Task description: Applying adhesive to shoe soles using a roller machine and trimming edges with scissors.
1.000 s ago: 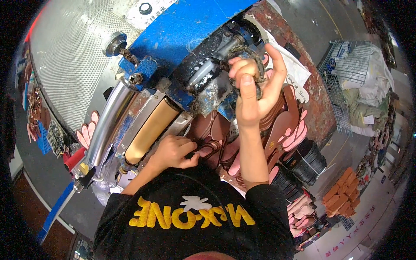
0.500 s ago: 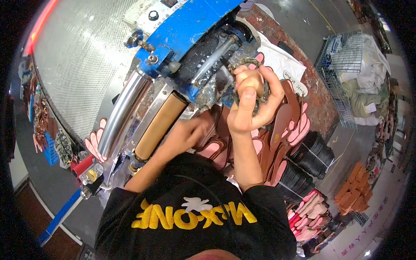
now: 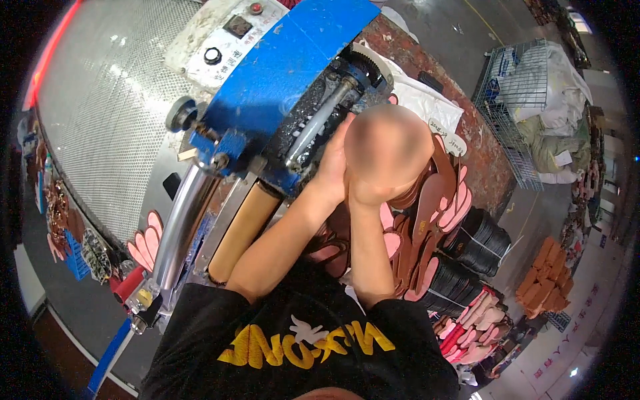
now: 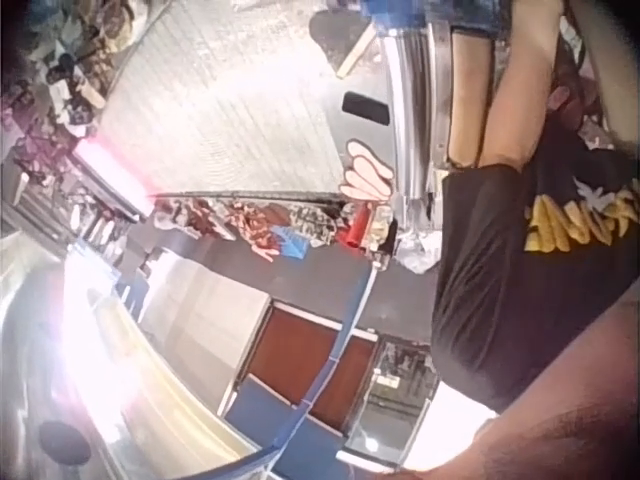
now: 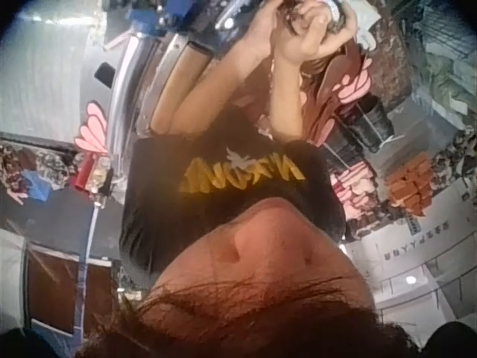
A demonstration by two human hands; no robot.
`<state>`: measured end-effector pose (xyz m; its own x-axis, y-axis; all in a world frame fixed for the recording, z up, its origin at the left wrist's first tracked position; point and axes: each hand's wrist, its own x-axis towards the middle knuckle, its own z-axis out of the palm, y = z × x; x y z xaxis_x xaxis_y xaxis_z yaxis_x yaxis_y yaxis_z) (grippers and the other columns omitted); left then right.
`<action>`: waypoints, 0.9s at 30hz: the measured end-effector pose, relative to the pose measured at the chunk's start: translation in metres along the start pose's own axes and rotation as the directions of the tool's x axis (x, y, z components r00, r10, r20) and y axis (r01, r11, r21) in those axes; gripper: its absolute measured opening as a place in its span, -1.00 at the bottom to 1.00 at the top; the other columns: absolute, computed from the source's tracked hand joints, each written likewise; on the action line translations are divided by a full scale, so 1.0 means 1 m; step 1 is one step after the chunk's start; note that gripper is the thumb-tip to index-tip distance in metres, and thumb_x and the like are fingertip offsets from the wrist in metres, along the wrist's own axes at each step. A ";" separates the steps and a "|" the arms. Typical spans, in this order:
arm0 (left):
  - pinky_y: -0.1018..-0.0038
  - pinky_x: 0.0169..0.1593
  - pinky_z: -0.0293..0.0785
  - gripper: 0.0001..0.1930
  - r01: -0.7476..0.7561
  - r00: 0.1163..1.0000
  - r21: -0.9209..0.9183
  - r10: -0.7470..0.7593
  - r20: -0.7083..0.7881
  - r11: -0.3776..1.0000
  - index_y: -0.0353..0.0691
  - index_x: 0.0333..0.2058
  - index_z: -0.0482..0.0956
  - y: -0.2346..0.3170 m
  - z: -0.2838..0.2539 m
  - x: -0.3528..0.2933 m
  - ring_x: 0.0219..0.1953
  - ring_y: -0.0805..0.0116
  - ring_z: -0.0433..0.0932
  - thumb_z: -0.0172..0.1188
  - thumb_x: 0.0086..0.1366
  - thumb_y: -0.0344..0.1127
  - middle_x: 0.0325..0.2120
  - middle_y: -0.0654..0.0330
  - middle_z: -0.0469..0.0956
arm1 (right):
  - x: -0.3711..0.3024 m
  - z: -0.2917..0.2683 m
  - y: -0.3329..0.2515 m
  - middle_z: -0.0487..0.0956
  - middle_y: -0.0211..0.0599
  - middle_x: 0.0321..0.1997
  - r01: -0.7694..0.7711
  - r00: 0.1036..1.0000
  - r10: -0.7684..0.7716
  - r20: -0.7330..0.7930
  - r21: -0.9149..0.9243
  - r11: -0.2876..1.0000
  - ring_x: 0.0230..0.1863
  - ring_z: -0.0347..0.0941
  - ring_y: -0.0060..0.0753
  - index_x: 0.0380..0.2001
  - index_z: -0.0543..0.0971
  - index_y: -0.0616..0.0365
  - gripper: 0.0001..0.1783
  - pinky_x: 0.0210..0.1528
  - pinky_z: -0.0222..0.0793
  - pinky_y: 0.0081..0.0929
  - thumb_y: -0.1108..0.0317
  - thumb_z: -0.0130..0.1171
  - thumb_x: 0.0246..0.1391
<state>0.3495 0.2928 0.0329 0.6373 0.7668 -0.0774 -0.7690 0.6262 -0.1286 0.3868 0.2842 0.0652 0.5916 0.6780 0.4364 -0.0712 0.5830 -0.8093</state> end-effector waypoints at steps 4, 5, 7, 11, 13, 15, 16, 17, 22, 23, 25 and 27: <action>0.41 0.07 0.38 -0.52 -0.073 0.997 0.010 0.073 -0.024 0.997 -0.21 0.13 0.38 -0.006 -0.016 0.016 -0.13 0.43 0.43 0.03 0.42 0.02 -0.26 0.31 0.43 | 0.000 -0.006 0.004 0.22 -0.37 -0.59 0.026 1.000 -0.026 -0.006 -0.034 0.999 -0.36 0.29 -0.34 0.16 0.20 0.35 -0.53 0.01 0.32 -0.10 0.40 -0.09 0.22; 0.41 0.07 0.39 -0.51 -0.076 0.997 -0.017 0.076 0.033 0.997 -0.21 0.16 0.37 -0.008 -0.021 0.021 -0.14 0.45 0.43 0.06 0.41 0.00 -0.27 0.32 0.43 | -0.001 -0.003 0.004 0.21 -0.37 -0.59 0.014 1.000 -0.015 -0.027 -0.025 1.000 -0.35 0.29 -0.32 0.16 0.20 0.33 -0.54 0.02 0.32 -0.10 0.40 -0.11 0.22; 0.38 0.08 0.40 -0.52 -0.047 0.993 -0.044 0.051 0.111 0.998 -0.20 0.15 0.37 -0.010 -0.032 0.031 -0.12 0.41 0.45 0.05 0.42 -0.01 -0.27 0.31 0.43 | -0.001 -0.004 0.005 0.21 -0.37 -0.59 0.017 0.999 -0.018 -0.050 -0.028 0.999 -0.35 0.29 -0.32 0.16 0.20 0.32 -0.54 0.02 0.33 -0.10 0.40 -0.13 0.23; 0.29 0.12 0.42 -0.55 -0.028 0.987 -0.048 0.035 0.154 0.998 -0.20 0.16 0.36 -0.003 -0.019 0.036 0.01 0.17 0.46 -0.01 0.45 -0.06 -0.24 0.22 0.45 | 0.002 0.000 0.011 0.21 -0.37 -0.59 0.020 0.996 -0.022 -0.091 -0.022 1.000 -0.35 0.30 -0.31 0.15 0.20 0.33 -0.55 0.00 0.36 -0.10 0.38 -0.14 0.22; 0.33 0.10 0.44 -0.56 -0.015 0.992 -0.007 0.016 0.128 1.000 -0.20 0.17 0.34 0.001 -0.011 0.039 -0.05 0.27 0.48 -0.03 0.46 -0.07 -0.16 0.14 0.47 | 0.005 0.000 0.014 0.21 -0.37 -0.59 0.028 0.995 -0.030 -0.098 -0.013 1.000 -0.35 0.31 -0.31 0.15 0.19 0.33 -0.55 0.00 0.37 -0.12 0.38 -0.14 0.22; 0.38 0.07 0.45 -0.57 -0.007 0.993 0.013 0.005 0.118 1.000 -0.20 0.16 0.34 0.002 -0.012 0.043 -0.13 0.35 0.47 -0.04 0.46 -0.07 -0.12 0.12 0.47 | 0.007 0.001 0.016 0.24 -0.35 -0.59 0.032 0.996 -0.034 -0.081 -0.031 0.999 -0.36 0.31 -0.32 0.14 0.19 0.34 -0.55 0.00 0.37 -0.13 0.41 -0.15 0.22; 0.43 0.04 0.46 -0.58 0.001 0.994 0.036 -0.005 0.108 0.999 -0.21 0.15 0.35 0.003 -0.013 0.045 -0.20 0.44 0.46 -0.05 0.47 -0.07 -0.08 0.11 0.47 | 0.009 0.002 0.016 0.24 -0.35 -0.59 0.032 0.996 -0.034 -0.080 -0.033 0.999 -0.36 0.31 -0.32 0.14 0.19 0.34 -0.55 0.00 0.37 -0.13 0.41 -0.15 0.22; 0.43 0.04 0.46 -0.58 -0.001 0.995 0.035 -0.003 0.105 0.999 -0.21 0.15 0.35 0.004 -0.014 0.046 -0.20 0.44 0.46 -0.05 0.47 -0.07 -0.08 0.11 0.47 | 0.009 0.003 0.015 0.25 -0.33 -0.59 0.019 0.995 -0.025 -0.100 -0.057 0.998 -0.36 0.31 -0.32 0.14 0.20 0.33 -0.56 0.00 0.37 -0.14 0.42 -0.16 0.22; 0.57 -0.07 0.42 -0.64 -0.013 0.989 -0.014 0.015 0.148 1.000 -0.22 0.09 0.40 0.007 -0.015 0.045 -0.34 0.57 0.34 -0.01 0.45 -0.15 0.12 -0.07 0.43 | 0.010 0.010 0.011 0.30 -0.29 -0.58 -0.009 0.996 -0.003 -0.085 -0.140 0.990 -0.39 0.30 -0.33 0.12 0.22 0.32 -0.59 -0.04 0.38 -0.17 0.48 -0.18 0.20; 0.57 -0.07 0.42 -0.64 -0.011 0.989 -0.020 0.014 0.149 1.000 -0.22 0.09 0.40 0.007 -0.012 0.044 -0.34 0.57 0.34 -0.01 0.45 -0.15 0.12 -0.07 0.43 | 0.010 0.014 0.009 0.31 -0.30 -0.58 -0.035 0.993 0.015 -0.120 -0.162 0.986 -0.39 0.31 -0.35 0.09 0.23 0.33 -0.61 -0.09 0.36 -0.21 0.46 -0.15 0.21; 0.54 -0.02 0.41 -0.69 -0.034 0.978 -0.050 0.043 0.204 0.998 -0.23 0.05 0.42 0.008 -0.008 0.039 -0.26 0.53 0.39 0.00 0.43 -0.20 0.10 -0.04 0.44 | 0.010 0.012 0.007 0.32 -0.31 -0.58 -0.060 0.988 0.031 -0.152 -0.188 0.980 -0.40 0.33 -0.38 0.07 0.24 0.33 -0.63 -0.13 0.35 -0.25 0.43 -0.12 0.22; 0.52 -0.05 0.43 -0.70 -0.116 0.989 0.052 0.111 0.103 0.992 -0.23 0.03 0.43 0.011 -0.024 0.032 -0.29 0.54 0.39 -0.01 0.43 -0.20 0.09 -0.02 0.46 | 0.003 0.002 0.013 0.25 -0.34 -0.59 -0.052 0.997 0.050 -0.053 -0.039 0.998 -0.43 0.27 -0.39 0.08 0.24 0.32 -0.64 -0.15 0.34 -0.23 0.50 -0.15 0.21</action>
<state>0.3625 0.3204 0.0052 0.5398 0.8417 0.0111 -0.8395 0.5393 -0.0669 0.3856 0.2944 0.0569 0.6289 0.6815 0.3742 -0.0704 0.5293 -0.8455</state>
